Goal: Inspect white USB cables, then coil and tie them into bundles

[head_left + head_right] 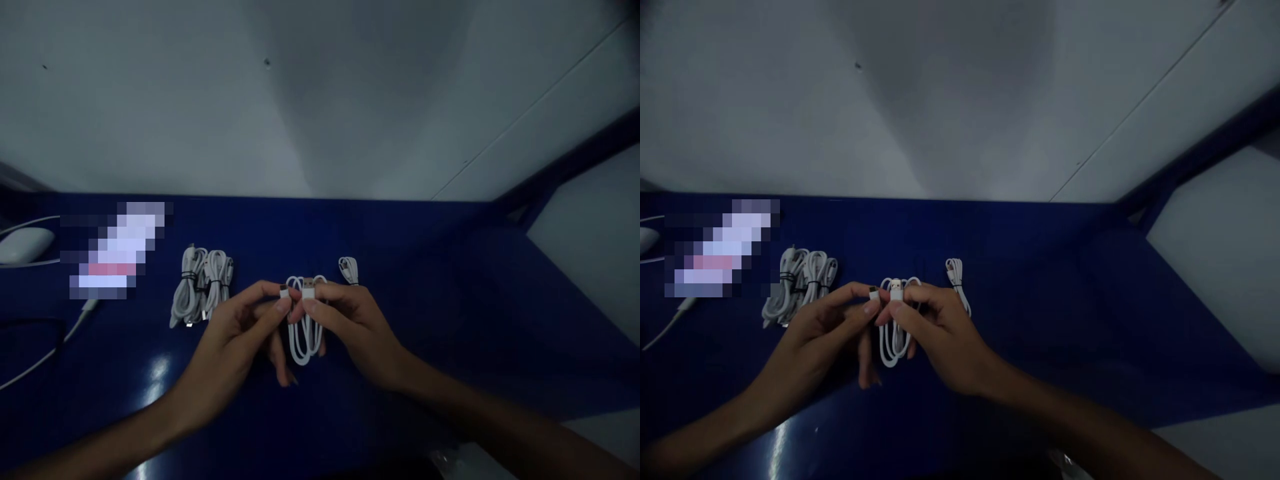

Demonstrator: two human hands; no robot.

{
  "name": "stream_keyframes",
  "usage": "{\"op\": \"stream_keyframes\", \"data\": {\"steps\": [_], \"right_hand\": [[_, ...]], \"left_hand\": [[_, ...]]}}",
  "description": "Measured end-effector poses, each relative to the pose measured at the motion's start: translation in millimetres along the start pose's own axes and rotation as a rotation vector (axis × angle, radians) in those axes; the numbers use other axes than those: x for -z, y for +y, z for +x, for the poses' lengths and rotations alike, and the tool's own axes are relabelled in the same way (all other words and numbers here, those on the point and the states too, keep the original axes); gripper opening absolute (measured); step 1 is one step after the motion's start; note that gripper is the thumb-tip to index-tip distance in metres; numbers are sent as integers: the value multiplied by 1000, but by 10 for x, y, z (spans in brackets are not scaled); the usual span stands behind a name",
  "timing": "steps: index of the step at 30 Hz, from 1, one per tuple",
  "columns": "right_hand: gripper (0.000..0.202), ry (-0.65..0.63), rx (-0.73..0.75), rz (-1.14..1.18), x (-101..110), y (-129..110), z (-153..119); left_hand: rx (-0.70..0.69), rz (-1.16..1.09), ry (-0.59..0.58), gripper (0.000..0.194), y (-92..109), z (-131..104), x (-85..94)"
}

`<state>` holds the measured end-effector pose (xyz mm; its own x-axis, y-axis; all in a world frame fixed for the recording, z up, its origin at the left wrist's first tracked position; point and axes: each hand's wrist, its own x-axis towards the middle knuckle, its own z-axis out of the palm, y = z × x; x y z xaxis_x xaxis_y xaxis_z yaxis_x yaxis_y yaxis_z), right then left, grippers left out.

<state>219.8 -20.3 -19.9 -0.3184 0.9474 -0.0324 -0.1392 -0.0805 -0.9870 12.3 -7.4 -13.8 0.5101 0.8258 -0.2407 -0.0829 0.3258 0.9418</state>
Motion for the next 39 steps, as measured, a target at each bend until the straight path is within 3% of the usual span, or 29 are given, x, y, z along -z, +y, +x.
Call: {"op": "stream_keyframes", "data": {"steps": [8, 39], "right_hand": [[27, 27, 9, 20, -29, -38, -50], [25, 43, -28, -8, -68, -76, -64]], "left_hand": [[-23, 45, 51, 28, 80, -22, -10], [-9, 28, 15, 33, 50, 3, 21]]}}
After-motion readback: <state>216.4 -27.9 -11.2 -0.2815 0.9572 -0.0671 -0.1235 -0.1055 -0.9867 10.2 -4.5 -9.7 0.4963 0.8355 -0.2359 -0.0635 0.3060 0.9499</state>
